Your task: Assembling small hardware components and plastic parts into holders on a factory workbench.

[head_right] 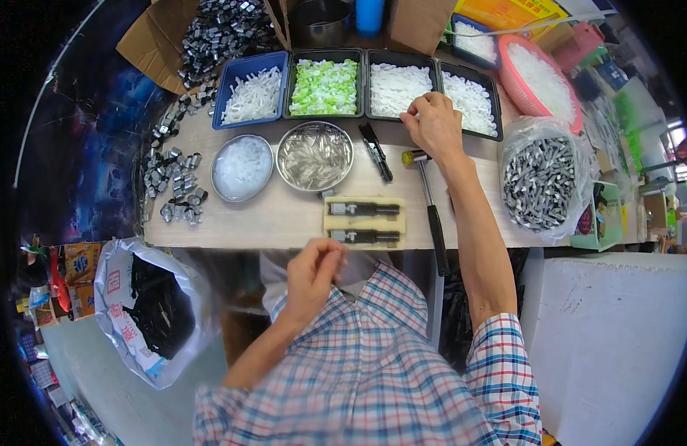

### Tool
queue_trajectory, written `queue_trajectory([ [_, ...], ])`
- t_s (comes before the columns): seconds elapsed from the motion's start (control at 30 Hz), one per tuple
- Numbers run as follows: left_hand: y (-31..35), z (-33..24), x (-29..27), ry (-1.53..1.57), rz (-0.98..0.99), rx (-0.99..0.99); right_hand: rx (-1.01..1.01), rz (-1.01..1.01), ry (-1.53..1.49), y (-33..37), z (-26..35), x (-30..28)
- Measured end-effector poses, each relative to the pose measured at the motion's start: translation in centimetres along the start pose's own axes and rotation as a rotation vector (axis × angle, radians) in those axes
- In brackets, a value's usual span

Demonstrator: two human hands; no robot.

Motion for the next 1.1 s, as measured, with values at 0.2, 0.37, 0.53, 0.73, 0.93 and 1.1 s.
queue_trajectory([
  [0.2,-1.1,0.3,0.0,0.147,-0.044,-0.04,0.0,-0.128,-0.079,0.8,0.2,-0.5],
  [0.37,-2.0,0.1,-0.2,0.357,-0.124,-0.111,0.14,-0.015,-0.751,9.0,8.0,-1.2],
  [0.53,-2.1,0.5,1.3,0.509,-0.08,-0.157,0.417,0.038,-1.263,17.1,12.5,0.2],
  [0.73,-2.0,1.2,1.6,0.483,-0.072,-0.203,0.389,0.033,-1.13,18.6,12.9,-0.5],
  [0.93,-1.7,1.3,1.7,0.497,-0.091,-0.198,0.337,0.017,-1.03,19.3,13.1,-0.9],
  [1.1,-1.2,1.0,1.6,0.494,-0.086,-0.211,-0.082,-0.151,-0.721,19.1,13.9,-2.5],
])
Point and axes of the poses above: each hand's wrist, its own y-axis away from the middle knuckle, its own x-axis out of the palm, z = x × y, the point moved 6 cm from there along -y, towards the middle knuckle, and after that the axes turned 6 degrees about z, right-handed, at the moved point
